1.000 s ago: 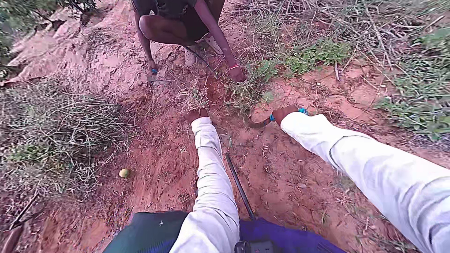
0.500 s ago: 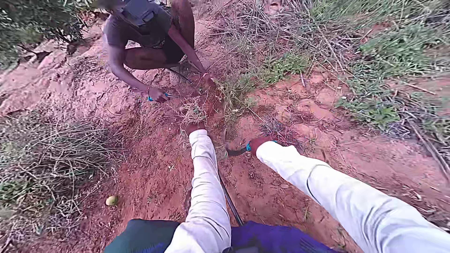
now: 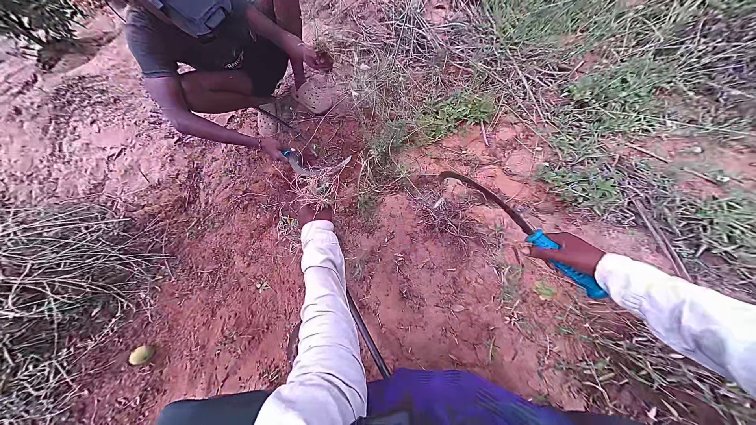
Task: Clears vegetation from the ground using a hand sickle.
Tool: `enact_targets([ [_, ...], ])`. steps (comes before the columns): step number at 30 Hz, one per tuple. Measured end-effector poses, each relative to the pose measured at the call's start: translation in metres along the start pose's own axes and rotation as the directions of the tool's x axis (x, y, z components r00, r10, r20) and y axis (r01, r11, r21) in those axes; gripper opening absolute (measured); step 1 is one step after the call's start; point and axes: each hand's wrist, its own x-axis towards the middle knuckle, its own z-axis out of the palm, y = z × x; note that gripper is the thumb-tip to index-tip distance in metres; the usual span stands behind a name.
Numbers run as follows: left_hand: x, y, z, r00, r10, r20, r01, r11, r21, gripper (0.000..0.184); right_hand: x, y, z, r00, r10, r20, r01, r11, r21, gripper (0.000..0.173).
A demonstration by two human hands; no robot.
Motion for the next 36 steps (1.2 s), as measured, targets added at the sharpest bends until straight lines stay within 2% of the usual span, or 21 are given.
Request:
enact_targets([
  [2, 0.000, 0.004, 0.004, 1.000, 0.006, 0.006, -0.006, 0.997, 0.076, 0.062, 0.000, 0.022, 0.026, 0.994, 0.025, -0.108, -0.023, 0.999, 0.026, 0.040],
  [3, -0.002, 0.006, 0.005, 1.000, -0.004, 0.012, 0.003, 0.993, 0.120, 0.063, 0.000, 0.029, 0.037, 0.992, 0.024, -0.121, -0.018, 0.999, 0.043, 0.038],
  [6, -0.007, 0.012, 0.004, 0.999, -0.041, 0.012, 0.039, 0.994, 0.102, 0.064, -0.001, 0.032, 0.054, 0.996, -0.003, -0.094, 0.022, 0.979, 0.202, 0.026],
  [8, -0.002, 0.010, 0.011, 0.996, -0.074, 0.044, 0.071, 0.995, 0.068, 0.070, 0.003, 0.026, 0.056, 0.998, -0.043, -0.039, 0.053, 0.944, 0.325, 0.031],
  [9, 0.003, 0.008, 0.017, 0.995, -0.081, 0.063, 0.078, 0.996, 0.050, 0.071, 0.008, 0.021, 0.058, 0.998, -0.057, 0.004, 0.051, 0.918, 0.393, 0.036],
  [11, 0.006, 0.004, 0.028, 0.988, -0.103, 0.112, 0.095, 0.993, 0.074, 0.073, 0.021, 0.005, 0.072, 0.997, -0.044, 0.058, 0.009, 0.869, 0.494, 0.033],
  [15, 0.020, -0.005, 0.066, 0.954, -0.170, 0.248, 0.107, 0.962, 0.251, 0.073, 0.054, -0.041, 0.118, 0.996, 0.065, 0.060, -0.088, 0.800, 0.594, 0.040],
  [18, 0.037, -0.019, 0.088, 0.892, -0.171, 0.418, -0.002, 0.924, 0.382, 0.061, 0.084, -0.075, 0.153, 0.995, 0.075, 0.059, -0.095, 0.765, 0.637, 0.041],
  [20, 0.048, -0.024, 0.095, 0.852, -0.135, 0.505, -0.081, 0.921, 0.382, 0.052, 0.102, -0.094, 0.174, 0.994, 0.085, 0.064, -0.106, 0.755, 0.647, 0.043],
  [23, 0.070, -0.020, 0.110, 0.855, -0.130, 0.501, -0.010, 0.964, 0.267, 0.052, 0.122, -0.125, 0.209, 0.992, 0.113, 0.062, -0.126, 0.733, 0.668, 0.047],
  [25, 0.086, -0.011, 0.125, 0.851, -0.135, 0.508, -0.004, 0.965, 0.264, 0.058, 0.138, -0.141, 0.231, 0.991, 0.121, 0.057, -0.127, 0.718, 0.684, 0.048],
  [28, 0.083, 0.018, 0.131, 0.886, -0.133, 0.444, 0.037, 0.975, 0.219, 0.071, 0.150, -0.161, 0.244, 0.978, 0.159, 0.132, -0.207, 0.750, 0.629, 0.051],
  [31, 0.093, 0.039, 0.142, 0.881, -0.062, 0.469, -0.052, 0.973, 0.227, 0.078, 0.155, -0.157, 0.243, 0.971, 0.183, 0.155, -0.239, 0.787, 0.569, 0.052],
  [33, 0.111, 0.041, 0.157, 0.855, 0.033, 0.517, -0.213, 0.932, 0.293, 0.079, 0.156, -0.150, 0.235, 0.964, 0.197, 0.176, -0.263, 0.776, 0.573, 0.052],
  [35, 0.139, 0.021, 0.208, 0.893, 0.293, 0.342, -0.381, 0.897, 0.224, 0.074, 0.158, -0.145, 0.234, 0.961, 0.205, 0.184, -0.275, 0.741, 0.612, 0.047],
  [36, 0.146, 0.032, 0.217, 0.877, 0.258, 0.406, -0.367, 0.904, 0.219, 0.074, 0.158, -0.145, 0.234, 0.959, 0.213, 0.188, -0.284, 0.721, 0.632, 0.046],
])
